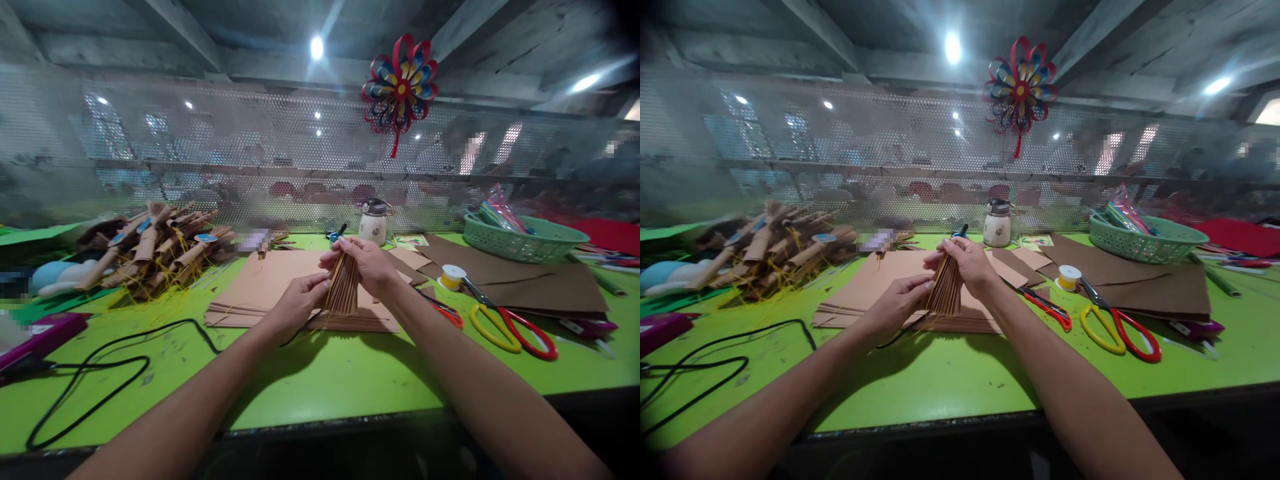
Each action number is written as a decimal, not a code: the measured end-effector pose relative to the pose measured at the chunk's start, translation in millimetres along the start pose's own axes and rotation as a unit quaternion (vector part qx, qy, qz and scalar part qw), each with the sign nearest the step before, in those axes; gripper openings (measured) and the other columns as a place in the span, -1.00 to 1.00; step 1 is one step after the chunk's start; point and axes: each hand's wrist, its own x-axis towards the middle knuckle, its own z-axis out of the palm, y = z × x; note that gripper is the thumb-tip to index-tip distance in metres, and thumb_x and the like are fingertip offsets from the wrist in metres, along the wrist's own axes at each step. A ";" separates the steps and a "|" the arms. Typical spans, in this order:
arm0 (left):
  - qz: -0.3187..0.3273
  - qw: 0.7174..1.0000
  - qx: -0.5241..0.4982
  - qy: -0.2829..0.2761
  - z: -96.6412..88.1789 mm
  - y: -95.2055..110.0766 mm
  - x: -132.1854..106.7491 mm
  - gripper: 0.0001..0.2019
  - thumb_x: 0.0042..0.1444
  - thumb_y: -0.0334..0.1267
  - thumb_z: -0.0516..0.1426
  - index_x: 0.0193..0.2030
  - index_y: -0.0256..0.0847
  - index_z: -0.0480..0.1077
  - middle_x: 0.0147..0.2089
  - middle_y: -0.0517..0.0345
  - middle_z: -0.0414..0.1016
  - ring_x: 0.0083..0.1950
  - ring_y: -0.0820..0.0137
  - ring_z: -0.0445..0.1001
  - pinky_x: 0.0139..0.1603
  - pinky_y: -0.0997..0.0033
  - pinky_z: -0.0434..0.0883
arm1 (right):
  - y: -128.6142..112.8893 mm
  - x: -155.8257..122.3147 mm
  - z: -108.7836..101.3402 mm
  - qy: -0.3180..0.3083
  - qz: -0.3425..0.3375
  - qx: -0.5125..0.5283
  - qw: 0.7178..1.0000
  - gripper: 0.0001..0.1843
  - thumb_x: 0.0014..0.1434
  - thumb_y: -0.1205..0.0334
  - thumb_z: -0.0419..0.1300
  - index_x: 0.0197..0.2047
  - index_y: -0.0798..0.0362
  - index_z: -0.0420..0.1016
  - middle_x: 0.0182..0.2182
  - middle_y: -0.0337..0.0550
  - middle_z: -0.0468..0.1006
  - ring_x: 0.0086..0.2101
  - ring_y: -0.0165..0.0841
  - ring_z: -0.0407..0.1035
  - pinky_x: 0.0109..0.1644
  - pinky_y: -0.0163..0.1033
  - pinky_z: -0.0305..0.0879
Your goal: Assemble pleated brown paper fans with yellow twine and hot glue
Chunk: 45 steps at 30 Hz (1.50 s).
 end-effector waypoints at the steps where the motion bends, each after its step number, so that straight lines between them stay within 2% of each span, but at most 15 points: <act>1: -0.006 1.000 -0.011 -0.004 0.5 0.5 -0.5 -0.75 0.09 -0.17 0.14 -0.19 -0.33 0.44 -0.23 0.04 0.47 -0.20 0.34 0.41 -0.10 0.26 0.38 | -0.6 0.6 -1.4 0.004 0.002 0.000 1.000 -0.87 0.20 0.25 0.13 -0.37 0.09 0.31 -0.56 -0.15 0.61 -0.49 -0.30 0.53 -0.36 -0.17 0.48; 5: -0.057 0.996 -0.054 -0.042 3.1 0.9 -2.9 -0.66 0.16 -0.04 0.06 -0.11 -0.28 0.40 -0.12 -0.08 0.45 -0.14 0.24 0.45 -0.23 0.24 0.44 | -4.0 2.7 -7.1 0.015 -0.001 -0.008 1.000 -0.87 0.23 0.27 0.08 -0.37 0.08 0.31 -0.55 -0.14 0.62 -0.50 -0.32 0.53 -0.31 -0.16 0.49; 7: -0.079 0.994 -0.051 -0.057 4.3 0.2 -3.7 -0.61 0.15 0.01 0.07 -0.06 -0.26 0.36 -0.11 -0.11 0.46 -0.18 0.26 0.48 -0.31 0.32 0.44 | -6.7 3.3 -9.2 0.022 -0.004 -0.015 1.000 -0.87 0.23 0.26 0.08 -0.37 0.08 0.31 -0.55 -0.15 0.62 -0.49 -0.33 0.53 -0.27 -0.14 0.48; 11: -0.113 0.991 0.004 -0.067 3.9 -0.3 -3.9 -0.67 0.14 -0.01 0.11 -0.14 -0.26 0.31 -0.26 -0.03 0.51 -0.45 0.49 0.43 -0.56 0.57 0.23 | -12.5 3.3 -11.7 0.031 -0.003 -0.014 0.999 -0.89 0.22 0.25 0.10 -0.35 0.07 0.32 -0.55 -0.15 0.61 -0.49 -0.31 0.54 -0.24 -0.08 0.48; 14: -0.125 0.989 0.025 -0.069 1.6 1.2 -3.2 -0.69 0.17 0.00 0.07 -0.24 -0.27 0.30 -0.41 0.09 0.50 -0.61 0.61 0.27 -0.62 0.61 0.08 | -14.7 3.5 -13.4 0.029 -0.011 -0.008 0.999 -0.89 0.21 0.23 0.10 -0.35 0.06 0.33 -0.53 -0.14 0.62 -0.47 -0.30 0.54 -0.22 -0.06 0.48; 16: -0.122 0.989 0.028 -0.073 0.2 2.4 -2.8 -0.69 0.18 0.00 0.06 -0.30 -0.27 0.28 -0.48 0.13 0.49 -0.66 0.63 0.20 -0.63 0.60 0.03 | -14.8 4.0 -15.0 0.025 -0.020 -0.007 0.999 -0.89 0.20 0.21 0.11 -0.34 0.05 0.33 -0.52 -0.13 0.62 -0.46 -0.29 0.54 -0.21 -0.07 0.48; 18: -0.119 0.989 0.021 -0.083 -0.5 3.3 -2.7 -0.70 0.19 -0.01 0.04 -0.29 -0.25 0.26 -0.49 0.13 0.50 -0.67 0.61 0.23 -0.65 0.60 0.01 | -14.5 4.7 -16.5 0.023 -0.030 -0.009 0.999 -0.88 0.20 0.20 0.11 -0.34 0.06 0.33 -0.51 -0.12 0.63 -0.45 -0.29 0.55 -0.22 -0.09 0.49; 22: -0.113 0.990 0.011 -0.084 0.5 5.2 -3.2 -0.69 0.23 -0.01 -0.01 -0.08 -0.22 0.22 -0.45 0.07 0.54 -0.64 0.53 0.36 -0.67 0.59 0.02 | -14.4 5.8 -18.1 0.039 -0.041 -0.023 0.998 -0.87 0.22 0.20 0.10 -0.34 0.06 0.30 -0.52 -0.15 0.62 -0.46 -0.28 0.55 -0.29 -0.12 0.50; 27: -0.113 0.988 0.009 -0.105 1.7 5.3 -4.1 -0.59 0.23 -0.01 -0.02 0.10 -0.22 0.11 -0.46 0.08 0.55 -0.66 0.53 0.35 -0.67 0.58 0.05 | -14.3 6.0 -17.9 0.058 -0.034 0.003 0.998 -0.89 0.24 0.25 0.07 -0.33 0.06 0.30 -0.52 -0.15 0.63 -0.47 -0.29 0.55 -0.33 -0.15 0.50; 34: -0.091 0.990 0.006 -0.109 -2.8 -0.4 -3.2 -0.68 0.21 -0.01 0.02 -0.10 -0.24 0.22 -0.50 0.11 0.52 -0.68 0.58 0.26 -0.66 0.57 0.05 | -17.3 3.7 -12.8 0.063 -0.027 0.013 0.998 -0.87 0.24 0.25 0.09 -0.35 0.07 0.30 -0.53 -0.11 0.63 -0.48 -0.26 0.55 -0.32 -0.12 0.50; 37: -0.103 0.989 0.016 -0.107 -3.5 3.2 -4.4 -0.72 0.22 -0.04 0.01 -0.15 -0.24 0.24 -0.53 0.15 0.49 -0.70 0.59 0.22 -0.65 0.56 0.04 | -22.3 3.1 -12.6 0.073 -0.032 0.016 0.997 -0.88 0.24 0.25 0.09 -0.35 0.07 0.30 -0.55 -0.12 0.61 -0.50 -0.27 0.54 -0.33 -0.12 0.50; 42: -0.136 0.981 0.065 -0.118 -6.2 12.0 -6.0 -0.67 0.20 -0.05 0.02 -0.07 -0.27 0.31 -0.51 0.14 0.48 -0.61 0.56 0.29 -0.59 0.55 0.08 | -31.3 3.2 -16.3 0.082 -0.035 0.025 0.996 -0.86 0.25 0.28 0.05 -0.37 0.07 0.30 -0.53 -0.11 0.63 -0.47 -0.26 0.55 -0.37 -0.15 0.50; 45: -0.135 0.976 0.131 -0.111 -15.5 11.9 -4.4 -0.62 0.13 -0.02 0.07 -0.06 -0.29 0.34 -0.60 0.23 0.40 -0.64 0.55 0.24 -0.58 0.55 0.08 | -33.4 3.4 -18.7 0.083 -0.039 0.031 0.995 -0.85 0.25 0.28 0.04 -0.37 0.07 0.30 -0.53 -0.12 0.63 -0.49 -0.27 0.54 -0.38 -0.13 0.50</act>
